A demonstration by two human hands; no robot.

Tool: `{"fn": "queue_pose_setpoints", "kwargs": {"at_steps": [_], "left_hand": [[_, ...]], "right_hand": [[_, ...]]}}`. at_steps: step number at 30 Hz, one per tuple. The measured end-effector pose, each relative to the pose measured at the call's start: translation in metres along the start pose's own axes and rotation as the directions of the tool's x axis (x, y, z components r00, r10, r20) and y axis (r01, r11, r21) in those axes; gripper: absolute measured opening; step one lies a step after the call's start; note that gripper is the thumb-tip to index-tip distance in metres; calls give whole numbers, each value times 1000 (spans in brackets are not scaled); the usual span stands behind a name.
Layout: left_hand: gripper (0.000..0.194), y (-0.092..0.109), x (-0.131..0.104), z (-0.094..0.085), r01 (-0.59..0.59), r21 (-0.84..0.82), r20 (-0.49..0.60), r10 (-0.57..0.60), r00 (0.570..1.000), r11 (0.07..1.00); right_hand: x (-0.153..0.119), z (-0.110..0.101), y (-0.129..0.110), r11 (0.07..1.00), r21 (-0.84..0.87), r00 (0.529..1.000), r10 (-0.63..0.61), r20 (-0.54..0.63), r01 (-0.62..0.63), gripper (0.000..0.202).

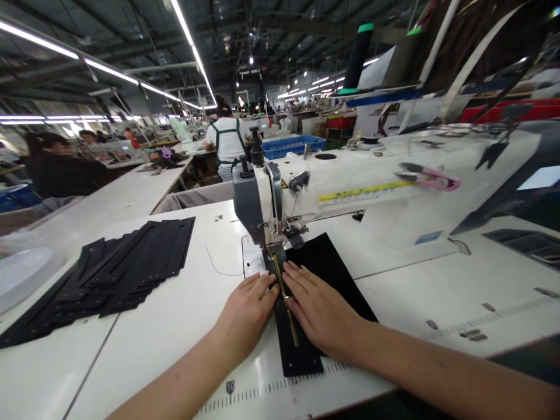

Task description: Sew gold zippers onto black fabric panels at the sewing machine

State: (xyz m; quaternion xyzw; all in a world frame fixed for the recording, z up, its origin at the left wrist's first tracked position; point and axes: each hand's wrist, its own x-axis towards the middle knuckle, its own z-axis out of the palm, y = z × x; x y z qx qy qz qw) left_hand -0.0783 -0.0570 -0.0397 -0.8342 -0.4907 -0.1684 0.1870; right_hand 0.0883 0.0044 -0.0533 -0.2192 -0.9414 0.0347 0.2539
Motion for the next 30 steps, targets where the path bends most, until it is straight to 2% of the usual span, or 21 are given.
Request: {"fn": "queue_pose_setpoints", "kwargs": {"at_steps": [5,10,13,18,22,24,27,30], "left_hand": [[22,-3,3,3,17,-16,-3,-17,1000,1000],[20,-9,6,4,10,-51,-4,-10,1000,999],[21,-4,4,0,-11,-86,13,12,1000,996],[24,14,-7,-9,-16,-94,27,19,999,995],[27,20,-14,-12,8,-119,37,-4,999,993],[28,21,-14,-12,14,-125,47,-8,999,992],[27,21,-14,-11,4,-120,59,3,998,993],[25,23,-15,-8,7,-116,48,-2,999,993]], "right_hand": [[4,2,9,997,-50,993,-55,102,60,43],[14,2,20,991,-37,987,-124,101,129,43],[12,-2,22,986,6,981,-165,99,166,41],[-15,-18,6,991,87,994,-103,31,100,34],[-40,-23,-12,980,95,985,-169,-41,172,42],[-48,-22,-19,979,102,984,-169,-57,175,38],[-51,-22,-24,982,135,989,-123,-86,134,33],[-42,-27,-21,970,217,991,-88,-101,108,26]]}}
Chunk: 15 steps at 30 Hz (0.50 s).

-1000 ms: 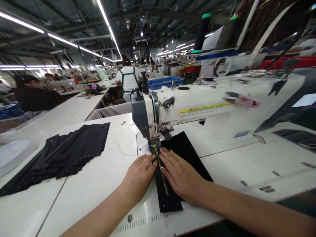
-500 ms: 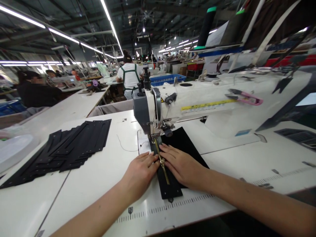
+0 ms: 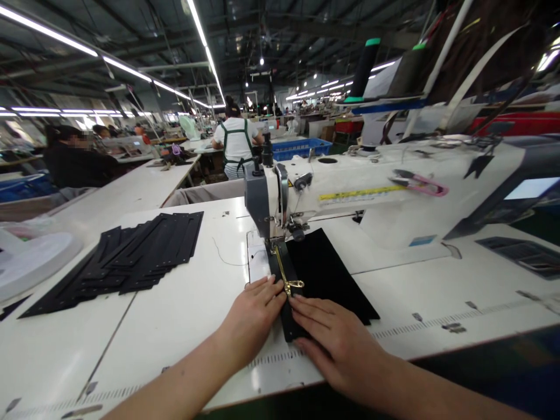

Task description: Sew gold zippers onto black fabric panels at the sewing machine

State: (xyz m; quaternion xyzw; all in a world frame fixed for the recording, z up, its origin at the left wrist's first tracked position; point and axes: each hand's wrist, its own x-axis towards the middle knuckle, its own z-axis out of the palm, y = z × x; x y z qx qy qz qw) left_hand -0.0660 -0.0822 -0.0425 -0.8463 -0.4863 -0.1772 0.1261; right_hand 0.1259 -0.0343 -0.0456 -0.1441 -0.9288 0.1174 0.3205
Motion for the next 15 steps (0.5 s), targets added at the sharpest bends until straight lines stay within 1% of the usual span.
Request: {"fn": "queue_pose_setpoints", "kwargs": {"at_steps": [2,3,4,6,8,10,15], "left_hand": [[25,2,0,2,27,10,-20,-26,999,1000],[25,3,0,2,41,21,-28,-41,999,999],[26,4,0,3,56,34,-34,-54,998,998],[27,6,0,4,72,55,-40,-69,997,996],[26,5,0,4,67,59,-41,-65,997,996],[26,3,1,5,56,53,-40,-54,998,997],[27,-5,4,6,16,49,-46,-14,999,999]], "right_hand": [[12,-3,7,998,43,999,39,-2,-39,25],[18,-3,12,998,35,998,59,-3,-59,26],[24,-2,17,997,9,997,71,3,-71,27],[33,4,27,995,-77,996,72,50,-69,35],[37,11,34,990,-133,990,62,126,-45,40],[37,17,37,987,-156,984,70,167,-44,41],[38,20,39,984,-168,983,90,161,-62,40]]}}
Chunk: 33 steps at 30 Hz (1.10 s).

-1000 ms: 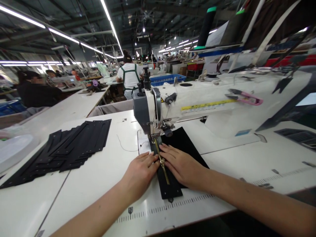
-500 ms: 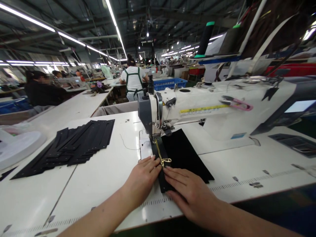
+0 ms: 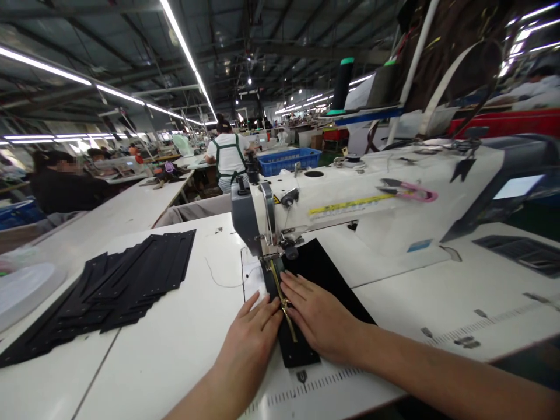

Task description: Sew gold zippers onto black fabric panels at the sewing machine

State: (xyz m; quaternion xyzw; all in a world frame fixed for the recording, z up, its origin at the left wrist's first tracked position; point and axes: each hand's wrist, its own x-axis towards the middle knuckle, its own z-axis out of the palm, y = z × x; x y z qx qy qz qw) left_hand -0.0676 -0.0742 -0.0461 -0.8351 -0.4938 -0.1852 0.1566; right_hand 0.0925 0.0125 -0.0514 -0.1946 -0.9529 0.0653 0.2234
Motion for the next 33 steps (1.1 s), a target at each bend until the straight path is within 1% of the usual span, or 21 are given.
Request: {"fn": "queue_pose_setpoints", "kwargs": {"at_steps": [8,15,17,20,24,27,29,30,31,33], "left_hand": [[26,-12,8,1,7,0,7,-7,1000,1000],[25,-31,15,10,1,-20,-10,-2,1000,1000],[23,-35,19,11,-5,-27,-8,5,1000,1000],[19,-41,24,13,9,-37,-26,-10,1000,999],[19,-47,30,14,35,-48,-37,-37,999,998],[20,-48,29,14,52,-49,-34,-53,998,997],[23,-46,26,14,67,-28,-17,-68,998,997],[24,-43,24,14,72,-14,-8,-73,997,997],[26,-41,23,14,74,2,-1,-74,997,997],[28,-37,21,13,72,31,12,-72,997,997]], "right_hand": [[14,5,11,1000,4,1000,21,-4,-21,42],[29,11,21,1000,6,997,-7,-82,8,38],[33,11,24,1000,28,995,-12,-99,15,36],[41,11,28,996,87,995,-8,-95,16,32],[48,15,34,990,143,995,27,-91,-14,25],[49,19,37,980,178,984,116,-136,-91,17],[50,19,37,974,117,958,216,-189,-196,10],[51,18,36,965,73,943,261,-204,-252,10],[51,17,36,952,37,931,304,-202,-303,12],[54,13,34,926,6,915,375,-149,-378,17]]}}
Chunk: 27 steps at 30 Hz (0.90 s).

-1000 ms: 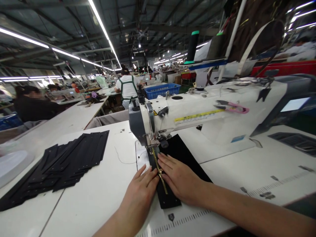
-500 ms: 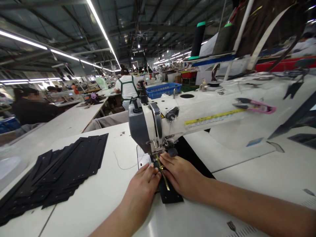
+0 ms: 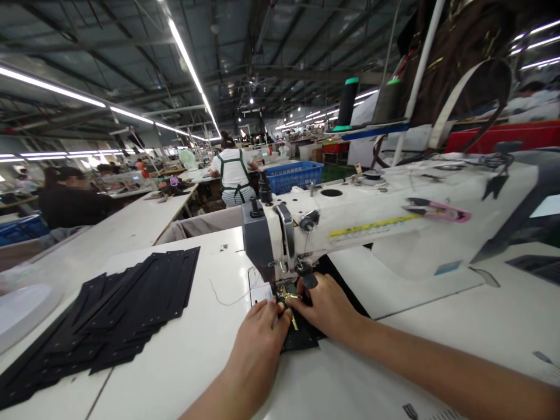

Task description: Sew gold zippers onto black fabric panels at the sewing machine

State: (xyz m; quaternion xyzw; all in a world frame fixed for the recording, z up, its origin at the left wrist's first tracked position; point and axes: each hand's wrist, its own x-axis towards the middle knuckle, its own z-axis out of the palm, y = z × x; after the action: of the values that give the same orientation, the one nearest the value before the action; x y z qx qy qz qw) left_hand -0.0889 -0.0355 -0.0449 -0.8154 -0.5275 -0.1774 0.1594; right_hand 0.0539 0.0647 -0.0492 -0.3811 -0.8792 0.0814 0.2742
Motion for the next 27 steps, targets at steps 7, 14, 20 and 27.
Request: {"fn": "queue_pose_setpoints", "kwargs": {"at_steps": [7,14,20,27], "left_hand": [[26,3,5,-7,-5,22,52,4,999,1000],[32,4,4,-7,9,31,81,-12,997,999],[41,8,-7,-13,78,-85,45,-75,996,993],[23,10,11,-30,394,-155,224,-356,907,906]], "right_hand": [[9,0,-7,984,-77,981,166,99,-158,25],[16,-7,-15,986,-85,984,148,95,-140,28],[-32,-32,0,914,100,910,-402,106,392,42],[-2,-42,2,960,168,927,-262,269,222,23]]}}
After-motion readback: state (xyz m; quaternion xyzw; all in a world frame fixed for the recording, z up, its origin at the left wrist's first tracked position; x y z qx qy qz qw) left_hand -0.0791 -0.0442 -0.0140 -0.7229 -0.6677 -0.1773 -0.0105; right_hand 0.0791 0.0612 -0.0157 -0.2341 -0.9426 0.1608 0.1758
